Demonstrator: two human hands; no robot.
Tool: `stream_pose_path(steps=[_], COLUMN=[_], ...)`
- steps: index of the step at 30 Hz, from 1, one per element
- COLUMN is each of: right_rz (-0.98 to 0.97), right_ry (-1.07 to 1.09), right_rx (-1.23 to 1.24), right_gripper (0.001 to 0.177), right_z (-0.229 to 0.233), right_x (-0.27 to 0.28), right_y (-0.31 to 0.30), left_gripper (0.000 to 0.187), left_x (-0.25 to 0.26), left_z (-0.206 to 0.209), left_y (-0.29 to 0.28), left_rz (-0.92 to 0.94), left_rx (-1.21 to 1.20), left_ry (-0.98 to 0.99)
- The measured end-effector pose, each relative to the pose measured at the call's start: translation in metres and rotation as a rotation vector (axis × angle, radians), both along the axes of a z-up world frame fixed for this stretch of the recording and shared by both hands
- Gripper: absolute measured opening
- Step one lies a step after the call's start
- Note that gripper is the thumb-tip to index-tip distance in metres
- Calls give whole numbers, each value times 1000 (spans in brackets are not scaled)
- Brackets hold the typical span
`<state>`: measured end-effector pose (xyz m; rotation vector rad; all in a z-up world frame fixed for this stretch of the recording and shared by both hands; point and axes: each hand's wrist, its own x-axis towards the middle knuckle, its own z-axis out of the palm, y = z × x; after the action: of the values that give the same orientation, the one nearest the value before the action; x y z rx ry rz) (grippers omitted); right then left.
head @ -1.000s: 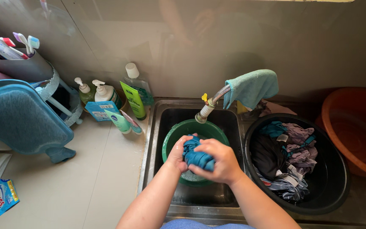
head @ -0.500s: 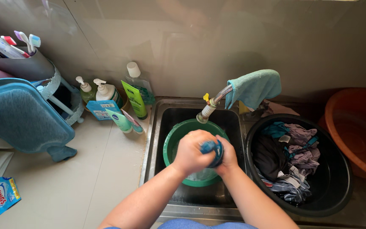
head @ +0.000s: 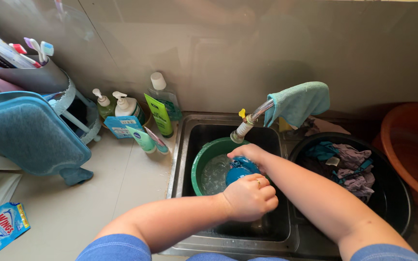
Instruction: The person hand-washes clothes in a green basin placed in a sink. They rinse a dark garment, wring it out, and place it in a black basin. They refill the green basin with water, add detergent from a sachet, and wash several garments one by one, including a teal shirt, a black garment, a striped garment, and a purple garment.
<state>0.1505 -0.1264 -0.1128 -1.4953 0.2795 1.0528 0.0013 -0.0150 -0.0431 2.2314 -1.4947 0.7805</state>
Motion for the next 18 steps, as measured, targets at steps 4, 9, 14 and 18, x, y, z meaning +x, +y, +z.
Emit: stream_pose_path(steps=[4,9,14,18], right_rz=[162,473,551,451], right_ry=[-254,-682,-868,-762], right_rx=[-282,-559,-756,-580], right_gripper=[25,33,30,29], right_z=[-4,-36,-82,-92], right_x=[2,9,-4,-7], right_y=[7,21,31,18], left_gripper=[12,14,14,15], left_x=[9,17,21,4], left_z=[-29,-64,-88,-83], left_y=[-7,-18,-22,-10], left_rz=[-36,-86,-190,-158], left_rx=[124,289,454,341], left_ry=[19,41,-151,105])
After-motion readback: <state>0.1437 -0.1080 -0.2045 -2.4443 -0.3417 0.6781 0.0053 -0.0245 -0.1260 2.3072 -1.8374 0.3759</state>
